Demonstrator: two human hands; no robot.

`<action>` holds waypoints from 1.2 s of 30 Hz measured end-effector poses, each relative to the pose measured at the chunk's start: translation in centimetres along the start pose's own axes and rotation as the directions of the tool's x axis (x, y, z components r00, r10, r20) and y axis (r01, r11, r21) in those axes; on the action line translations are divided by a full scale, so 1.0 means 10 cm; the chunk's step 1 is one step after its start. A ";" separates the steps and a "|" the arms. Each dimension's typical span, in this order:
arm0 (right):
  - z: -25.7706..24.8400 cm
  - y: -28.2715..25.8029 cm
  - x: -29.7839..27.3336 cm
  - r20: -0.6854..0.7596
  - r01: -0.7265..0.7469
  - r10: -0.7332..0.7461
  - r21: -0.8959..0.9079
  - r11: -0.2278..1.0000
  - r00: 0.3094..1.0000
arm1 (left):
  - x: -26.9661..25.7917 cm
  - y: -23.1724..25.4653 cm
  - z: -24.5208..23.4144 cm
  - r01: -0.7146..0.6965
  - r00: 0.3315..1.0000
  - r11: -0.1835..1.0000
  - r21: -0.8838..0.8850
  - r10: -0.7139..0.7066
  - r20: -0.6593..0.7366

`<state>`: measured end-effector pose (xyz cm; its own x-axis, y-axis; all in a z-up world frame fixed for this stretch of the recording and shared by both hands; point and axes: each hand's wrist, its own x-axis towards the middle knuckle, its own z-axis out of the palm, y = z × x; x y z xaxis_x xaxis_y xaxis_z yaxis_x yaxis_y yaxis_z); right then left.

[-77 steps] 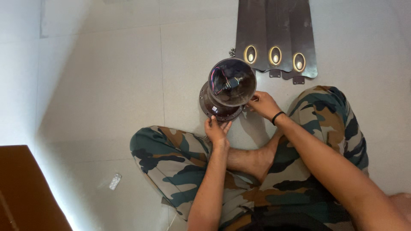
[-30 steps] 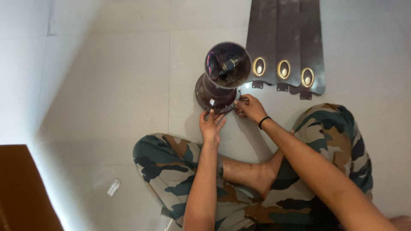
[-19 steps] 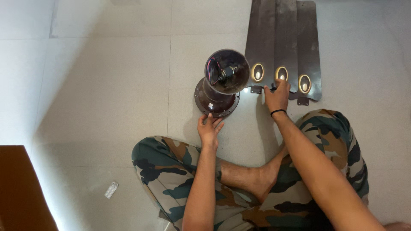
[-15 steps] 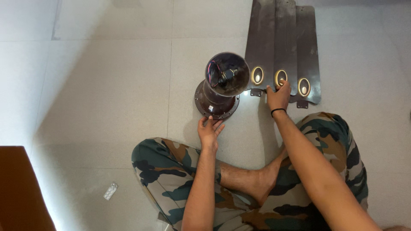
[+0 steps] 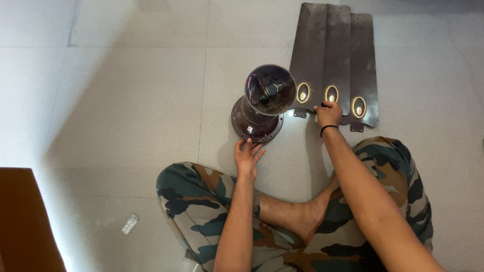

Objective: The person sits on the floor and assembles a ceiling fan by attaching the fan blades to the central motor housing. They align each blade and secure it with screws, handling the components one at a time.

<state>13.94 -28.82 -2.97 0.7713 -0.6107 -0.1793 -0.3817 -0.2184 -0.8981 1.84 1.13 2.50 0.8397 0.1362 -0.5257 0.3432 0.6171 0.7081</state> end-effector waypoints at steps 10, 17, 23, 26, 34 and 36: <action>-0.19 -0.10 0.13 0.228 -0.315 0.239 0.402 0.860 0.944 | 0.15 -0.15 -0.13 -0.006 1.000 0.999 -0.036 0.007 0.017; -0.54 -0.37 -0.06 0.303 -0.296 0.156 0.497 0.816 0.940 | 0.31 -0.25 -0.23 -0.031 0.999 0.998 -0.061 0.032 0.005; -0.96 -0.65 -0.40 0.389 -0.364 0.121 0.646 0.671 0.913 | 0.25 -0.22 -0.21 -0.018 0.999 0.997 -0.075 0.021 0.031; -1.14 -0.65 -0.62 0.453 -0.415 0.089 0.699 0.583 0.887 | 0.21 -0.21 -0.19 -0.022 1.000 0.998 -0.065 0.023 0.012; -1.19 -0.40 -0.86 0.541 -0.517 0.073 0.743 0.424 0.838 | 0.19 -0.26 -0.19 -0.050 0.998 0.995 0.081 0.047 0.047; -1.16 -0.36 -0.84 0.527 -0.513 0.098 0.742 0.431 0.844 | 0.17 -0.27 -0.19 -0.043 0.998 0.992 0.121 0.036 0.059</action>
<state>2.92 -31.70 6.44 0.8823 -0.1360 -0.4507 -0.1820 0.7843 -0.5931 1.52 1.17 -1.26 0.8749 0.1119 -0.4712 0.3556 0.5121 0.7818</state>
